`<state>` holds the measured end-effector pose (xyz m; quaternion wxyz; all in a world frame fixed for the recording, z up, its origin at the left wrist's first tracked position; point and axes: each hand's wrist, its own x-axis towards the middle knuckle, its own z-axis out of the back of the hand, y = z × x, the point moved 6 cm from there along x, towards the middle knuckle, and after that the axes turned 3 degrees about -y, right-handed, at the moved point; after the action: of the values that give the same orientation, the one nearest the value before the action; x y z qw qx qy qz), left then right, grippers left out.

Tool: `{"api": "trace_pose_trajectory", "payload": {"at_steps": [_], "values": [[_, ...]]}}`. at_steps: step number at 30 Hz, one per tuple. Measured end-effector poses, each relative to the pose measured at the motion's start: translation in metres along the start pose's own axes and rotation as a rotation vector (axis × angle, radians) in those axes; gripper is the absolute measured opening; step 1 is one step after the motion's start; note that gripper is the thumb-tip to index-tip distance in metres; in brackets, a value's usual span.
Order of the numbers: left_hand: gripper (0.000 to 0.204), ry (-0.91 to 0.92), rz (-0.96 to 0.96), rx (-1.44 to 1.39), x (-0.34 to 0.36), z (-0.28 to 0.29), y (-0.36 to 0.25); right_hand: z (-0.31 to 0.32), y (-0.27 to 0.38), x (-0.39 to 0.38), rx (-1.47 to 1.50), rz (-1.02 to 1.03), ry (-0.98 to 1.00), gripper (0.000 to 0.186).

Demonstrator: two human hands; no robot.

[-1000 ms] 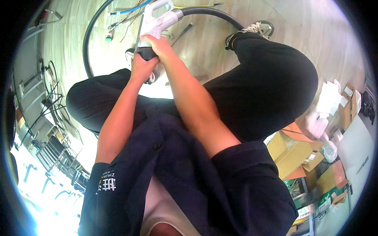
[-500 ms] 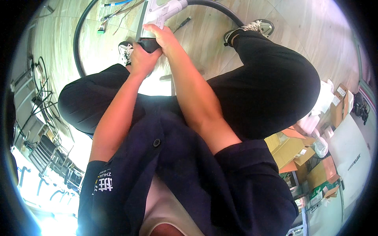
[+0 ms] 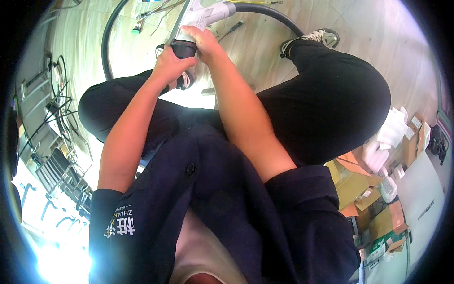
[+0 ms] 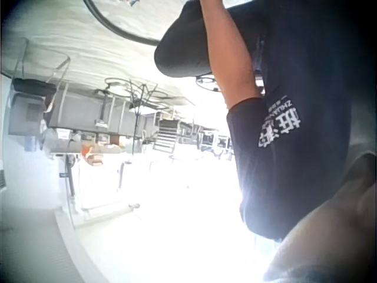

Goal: The person uses a screwdriver to loosen and tighten screws on a charging plug, manipulates a thick black cable, and fits internal components into the plug casing.

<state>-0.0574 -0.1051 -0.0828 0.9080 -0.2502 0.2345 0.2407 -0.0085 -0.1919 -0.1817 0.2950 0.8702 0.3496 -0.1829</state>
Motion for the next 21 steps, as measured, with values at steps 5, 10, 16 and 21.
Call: {"api": "trace_pose_trajectory", "payload": {"at_steps": [5,10,16,21], "values": [[0.084,0.081,-0.052,-0.038,-0.004,0.011,0.001,-0.006,0.002,-0.007,0.002,0.008,-0.022,0.048],[0.084,-0.055,-0.112,-0.171,-0.009,-0.01,0.006,-0.007,0.004,-0.015,0.002,0.074,-0.07,0.042],[0.08,-0.081,0.087,-0.028,-0.001,-0.032,0.015,0.004,0.003,-0.012,-0.02,0.076,-0.135,0.041],[0.075,-0.09,0.13,-0.115,-0.008,-0.039,0.013,0.011,-0.005,-0.009,-0.079,0.01,-0.151,0.039]]}}
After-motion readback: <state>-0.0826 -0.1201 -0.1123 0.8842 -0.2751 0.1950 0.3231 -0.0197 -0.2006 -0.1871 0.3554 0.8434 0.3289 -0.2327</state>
